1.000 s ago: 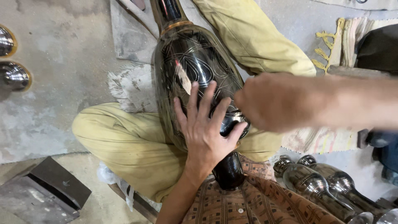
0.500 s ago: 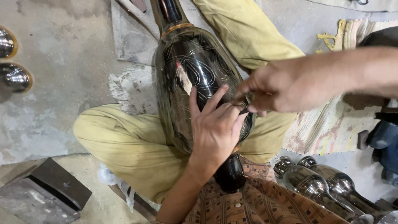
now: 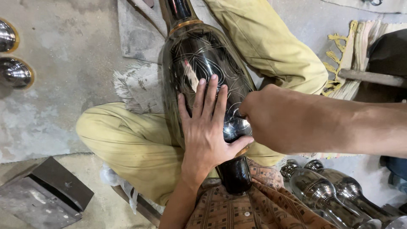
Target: The person holds a dark metallic vase between their legs and uses a small chisel and hammer to engrave circular and leaf-like patterns into its surface. They rotate the vase to access different areas and continue hammering the chisel to deepen the design.
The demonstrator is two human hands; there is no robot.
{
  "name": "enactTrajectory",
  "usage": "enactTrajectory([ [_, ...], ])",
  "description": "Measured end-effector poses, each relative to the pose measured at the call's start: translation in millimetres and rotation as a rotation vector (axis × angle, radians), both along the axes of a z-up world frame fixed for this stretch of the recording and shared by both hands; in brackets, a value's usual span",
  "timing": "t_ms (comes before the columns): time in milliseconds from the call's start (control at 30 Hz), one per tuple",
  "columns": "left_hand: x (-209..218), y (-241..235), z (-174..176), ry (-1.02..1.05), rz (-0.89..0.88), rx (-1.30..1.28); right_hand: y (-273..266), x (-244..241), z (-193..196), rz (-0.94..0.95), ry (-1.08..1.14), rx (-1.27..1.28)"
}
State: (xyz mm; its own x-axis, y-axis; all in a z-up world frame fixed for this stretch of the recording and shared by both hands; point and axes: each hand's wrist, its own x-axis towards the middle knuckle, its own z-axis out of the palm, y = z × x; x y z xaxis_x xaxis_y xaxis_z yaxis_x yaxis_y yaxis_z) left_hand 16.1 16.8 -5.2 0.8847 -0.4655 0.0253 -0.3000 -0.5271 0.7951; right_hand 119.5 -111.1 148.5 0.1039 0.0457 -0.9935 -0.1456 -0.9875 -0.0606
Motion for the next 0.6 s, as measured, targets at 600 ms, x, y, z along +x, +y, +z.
enactTrajectory([
  [600, 4.7, -1.2, 0.4, 0.012, -0.017, 0.054, -59.0, -42.7, -22.6, 1.038, 0.034, 0.179],
])
